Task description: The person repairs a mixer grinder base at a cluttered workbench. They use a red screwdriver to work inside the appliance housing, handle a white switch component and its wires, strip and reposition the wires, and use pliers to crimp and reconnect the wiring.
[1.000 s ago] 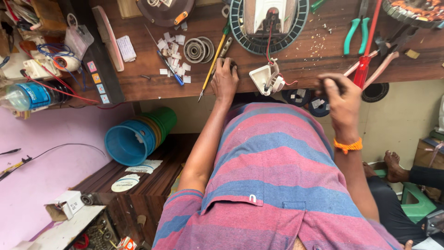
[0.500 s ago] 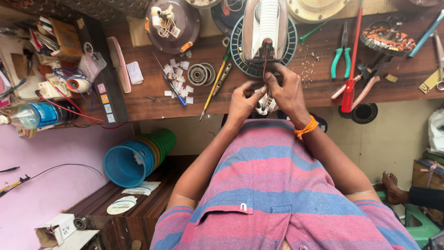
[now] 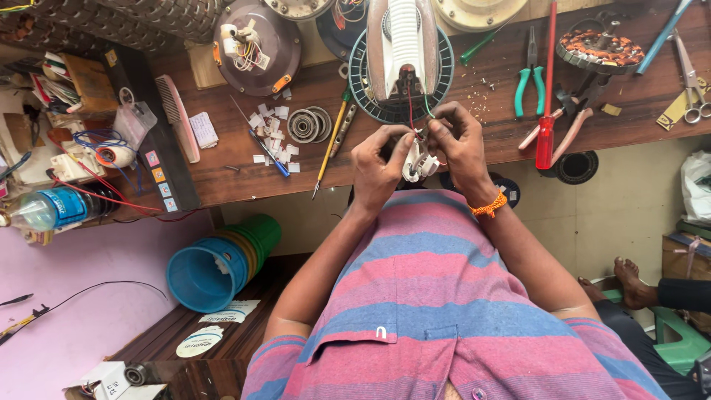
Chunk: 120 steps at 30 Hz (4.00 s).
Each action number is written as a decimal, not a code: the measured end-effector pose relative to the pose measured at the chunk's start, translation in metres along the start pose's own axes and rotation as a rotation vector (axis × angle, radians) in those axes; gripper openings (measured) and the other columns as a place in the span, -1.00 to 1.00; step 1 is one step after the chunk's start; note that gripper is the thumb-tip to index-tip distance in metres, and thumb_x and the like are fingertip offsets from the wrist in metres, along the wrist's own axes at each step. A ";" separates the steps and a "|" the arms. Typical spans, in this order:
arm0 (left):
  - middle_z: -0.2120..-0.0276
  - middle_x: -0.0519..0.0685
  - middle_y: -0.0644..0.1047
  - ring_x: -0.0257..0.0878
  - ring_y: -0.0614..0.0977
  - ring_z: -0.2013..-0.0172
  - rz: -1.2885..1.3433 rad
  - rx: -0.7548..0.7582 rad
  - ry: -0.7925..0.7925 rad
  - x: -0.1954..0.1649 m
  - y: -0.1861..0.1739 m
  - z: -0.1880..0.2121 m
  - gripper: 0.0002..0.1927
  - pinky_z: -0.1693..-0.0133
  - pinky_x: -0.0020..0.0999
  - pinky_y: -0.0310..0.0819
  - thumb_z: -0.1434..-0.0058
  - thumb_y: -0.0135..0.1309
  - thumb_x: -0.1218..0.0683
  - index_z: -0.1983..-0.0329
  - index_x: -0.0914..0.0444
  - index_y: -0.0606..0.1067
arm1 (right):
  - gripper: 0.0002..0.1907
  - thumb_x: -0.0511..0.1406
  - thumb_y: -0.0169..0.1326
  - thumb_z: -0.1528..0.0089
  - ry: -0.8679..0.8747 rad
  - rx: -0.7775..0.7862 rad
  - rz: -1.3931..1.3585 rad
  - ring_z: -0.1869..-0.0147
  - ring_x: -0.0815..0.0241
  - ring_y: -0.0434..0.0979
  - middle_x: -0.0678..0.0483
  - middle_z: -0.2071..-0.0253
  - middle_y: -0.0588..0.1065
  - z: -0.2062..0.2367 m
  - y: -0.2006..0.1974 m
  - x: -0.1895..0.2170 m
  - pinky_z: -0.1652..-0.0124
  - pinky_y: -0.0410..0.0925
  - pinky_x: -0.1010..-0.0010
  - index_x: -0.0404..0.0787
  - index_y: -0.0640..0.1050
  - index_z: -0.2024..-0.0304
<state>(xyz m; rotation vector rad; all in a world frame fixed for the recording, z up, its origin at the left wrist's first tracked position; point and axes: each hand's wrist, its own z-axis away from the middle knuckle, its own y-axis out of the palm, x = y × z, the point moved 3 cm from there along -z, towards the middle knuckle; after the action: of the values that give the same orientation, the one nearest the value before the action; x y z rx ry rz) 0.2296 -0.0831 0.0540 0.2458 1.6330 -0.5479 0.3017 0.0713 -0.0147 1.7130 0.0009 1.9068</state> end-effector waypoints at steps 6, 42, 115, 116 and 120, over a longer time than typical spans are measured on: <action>0.44 -0.05 0.47 -0.14 0.56 0.43 -0.636 0.335 0.421 -0.024 0.001 -0.031 -0.67 0.39 -0.19 0.46 -0.26 0.16 0.13 -0.10 0.11 0.63 | -0.86 -0.36 0.13 -0.40 0.007 0.064 -0.015 0.32 0.41 0.51 0.16 0.31 0.50 0.008 0.000 -0.004 0.32 0.41 0.58 -0.29 0.46 0.05; 0.40 -0.03 0.59 -0.09 0.60 0.25 -0.947 0.435 0.381 -0.001 -0.052 -0.041 -0.86 0.25 -0.17 0.45 -0.10 0.16 0.05 0.40 0.22 0.55 | -0.85 -0.42 0.32 -0.29 -0.500 0.484 1.021 0.28 0.00 0.55 -0.01 0.27 0.47 -0.032 0.029 0.026 0.28 0.40 0.22 -0.20 0.62 0.12; 0.38 0.01 0.61 -0.25 0.64 0.35 -0.179 0.362 -0.363 0.009 -0.060 -0.003 -0.84 0.25 -0.37 0.51 -0.35 0.10 0.12 0.13 0.32 0.57 | -0.67 -0.44 0.11 -0.33 -0.194 -0.489 1.345 -0.46 -0.35 0.25 -0.34 -0.34 0.32 0.022 -0.164 -0.043 -0.40 0.11 0.03 -0.31 0.52 -0.16; 0.41 -0.02 0.61 -0.30 0.64 0.36 -0.119 0.356 -0.434 0.015 -0.060 0.000 -0.83 0.25 -0.40 0.52 -0.36 0.09 0.11 0.14 0.32 0.57 | -0.64 -0.43 0.09 -0.38 -0.188 -0.503 1.380 -0.48 -0.34 0.23 -0.36 -0.37 0.30 0.010 -0.166 -0.047 -0.42 0.10 0.03 -0.30 0.47 -0.24; 0.39 -0.10 0.60 -0.38 0.62 0.35 0.096 0.362 -0.509 0.035 -0.054 0.009 -0.80 0.26 -0.47 0.51 -0.38 0.07 0.08 0.09 0.32 0.57 | -0.36 -0.35 0.26 -0.28 -0.061 -0.526 1.485 -0.40 -0.33 0.26 -0.33 -0.32 0.32 -0.034 -0.167 -0.053 -0.36 0.13 -0.02 -0.29 0.31 -0.34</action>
<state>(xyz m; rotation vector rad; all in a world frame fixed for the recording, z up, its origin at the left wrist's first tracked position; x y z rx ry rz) 0.2075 -0.1397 0.0309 0.4121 1.0194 -0.7614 0.3390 0.2019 -0.1302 1.3796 -2.0634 2.3082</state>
